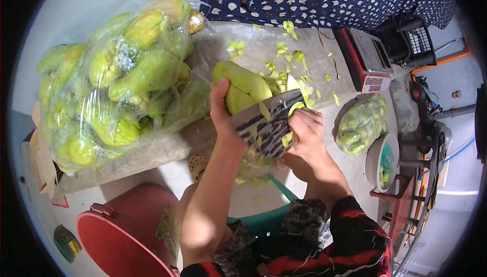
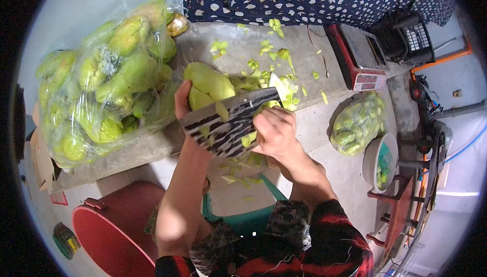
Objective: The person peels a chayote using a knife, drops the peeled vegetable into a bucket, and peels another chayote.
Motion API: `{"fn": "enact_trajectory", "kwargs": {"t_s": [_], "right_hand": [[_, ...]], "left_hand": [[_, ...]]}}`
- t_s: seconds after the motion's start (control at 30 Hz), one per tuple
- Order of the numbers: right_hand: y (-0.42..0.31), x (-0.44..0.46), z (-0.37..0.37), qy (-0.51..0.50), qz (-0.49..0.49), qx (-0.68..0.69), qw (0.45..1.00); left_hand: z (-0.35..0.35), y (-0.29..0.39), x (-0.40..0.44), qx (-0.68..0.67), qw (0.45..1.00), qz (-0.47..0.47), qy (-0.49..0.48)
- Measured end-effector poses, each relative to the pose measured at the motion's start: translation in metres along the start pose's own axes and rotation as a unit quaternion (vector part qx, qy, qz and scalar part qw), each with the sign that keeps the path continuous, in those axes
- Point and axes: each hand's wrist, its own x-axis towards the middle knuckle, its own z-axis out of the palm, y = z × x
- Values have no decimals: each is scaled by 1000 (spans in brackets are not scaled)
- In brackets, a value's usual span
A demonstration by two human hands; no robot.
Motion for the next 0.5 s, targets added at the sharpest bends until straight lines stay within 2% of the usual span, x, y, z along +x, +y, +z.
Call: {"fn": "enact_trajectory", "kwargs": {"t_s": [0.1, 0.2, 0.27, 0.3, 0.47, 0.5], "right_hand": [[-7, 1, -1, 5, -22, 14, 1000], [1, -5, 1, 0, -19, 17, 1000], [18, -14, 11, 3, 53, -12, 999], [21, -16, 18, 4, 136, -13, 991], [11, -8, 2, -4, 84, 33, 996], [5, -3, -2, 5, 64, 60, 996]], "left_hand": [[0, -1, 1, -27, 999, -21, -39], [-15, -7, 8, -15, 1000, -6, -26], [-5, -5, 3, 2, 1000, 14, 5], [0, -3, 2, 21, 999, 37, 34], [-3, 1, 3, 53, 998, 40, 22], [-7, 0, 4, 61, 998, 17, -7]]}}
